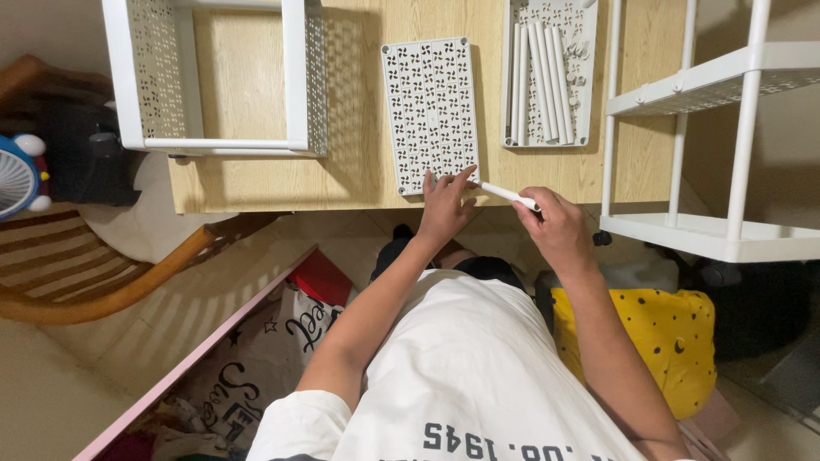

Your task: The person assembles a white plastic shelving unit by attaching caster wheels to the base, inserting vertical poles into perforated panels, and connecting horizontal crossbars to form a two-tier frame. The unit is built on a wooden table in a small room.

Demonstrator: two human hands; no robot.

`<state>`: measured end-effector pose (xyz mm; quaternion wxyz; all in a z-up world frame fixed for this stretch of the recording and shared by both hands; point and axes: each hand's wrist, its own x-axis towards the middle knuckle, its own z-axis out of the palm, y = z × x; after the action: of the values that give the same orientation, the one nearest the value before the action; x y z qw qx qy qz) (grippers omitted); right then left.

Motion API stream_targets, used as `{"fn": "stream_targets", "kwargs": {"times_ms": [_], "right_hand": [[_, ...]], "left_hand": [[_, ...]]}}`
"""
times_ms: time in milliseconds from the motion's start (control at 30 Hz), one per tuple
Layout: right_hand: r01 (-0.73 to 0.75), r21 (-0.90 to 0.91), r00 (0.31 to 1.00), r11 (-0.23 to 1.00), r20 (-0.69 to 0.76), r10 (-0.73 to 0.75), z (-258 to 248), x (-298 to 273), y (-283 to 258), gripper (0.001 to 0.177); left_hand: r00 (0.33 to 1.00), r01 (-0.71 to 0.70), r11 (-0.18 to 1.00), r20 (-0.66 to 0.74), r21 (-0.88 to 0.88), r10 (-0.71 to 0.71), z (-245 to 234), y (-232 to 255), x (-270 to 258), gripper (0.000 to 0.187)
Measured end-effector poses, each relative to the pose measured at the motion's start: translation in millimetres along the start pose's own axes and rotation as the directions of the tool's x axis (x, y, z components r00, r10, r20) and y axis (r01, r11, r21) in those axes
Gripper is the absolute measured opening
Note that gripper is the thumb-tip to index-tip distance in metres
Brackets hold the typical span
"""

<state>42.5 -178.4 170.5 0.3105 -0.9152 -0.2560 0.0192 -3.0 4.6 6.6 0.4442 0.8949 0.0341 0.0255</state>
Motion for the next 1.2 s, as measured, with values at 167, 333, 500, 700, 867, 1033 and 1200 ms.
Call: {"fn": "stream_targets", "kwargs": {"times_ms": [167, 333, 500, 700, 867, 1033, 1200], "right_hand": [[0.020, -0.014, 1.000, 1.000, 0.018, -0.019, -1.5, 4.6, -3.2, 0.021], [0.000, -0.102, 0.996, 0.995, 0.090, 0.010, 1.4, 17.5, -9.5, 0.023], [0.047, -0.087, 0.993, 0.995, 0.116, -0.037, 7.8, 28.3, -11.1, 0.024], [0.050, -0.012, 0.995, 0.999, 0.085, -0.049, 12.3, 32.9, -10.8, 0.024], [0.140, 0.067, 0.982, 0.988, 0.120, -0.148, 18.0, 38.1, -17.2, 0.021], [0.198, 0.111, 0.965, 0.974, 0.150, -0.213, 21.4, 42.9, -22.0, 0.019], [0.127, 0.085, 0.979, 0.988, 0.149, -0.139, 22.8, 46.4, -19.4, 0.020]], "left_hand": [[1.000, 0.015, 0.999, -0.015, -0.034, -0.016, 0.8, -1.6, -1.7, 0.077], [0.999, -0.013, 0.999, -0.040, 0.043, 0.015, 2.6, -0.7, -0.2, 0.062], [0.997, -0.066, 0.995, -0.039, 0.080, 0.069, 2.7, 0.5, 9.4, 0.049], [0.998, -0.061, 0.985, 0.025, 0.162, 0.058, 8.8, -5.7, 26.8, 0.027], [0.993, -0.114, 0.982, -0.018, 0.148, 0.118, 19.7, -21.2, 29.0, 0.027], [0.992, -0.107, 0.981, -0.051, 0.161, 0.116, 28.5, -30.1, 24.9, 0.028], [0.992, -0.093, 0.986, -0.067, 0.139, 0.103, 28.1, -30.9, 25.5, 0.028]]}}
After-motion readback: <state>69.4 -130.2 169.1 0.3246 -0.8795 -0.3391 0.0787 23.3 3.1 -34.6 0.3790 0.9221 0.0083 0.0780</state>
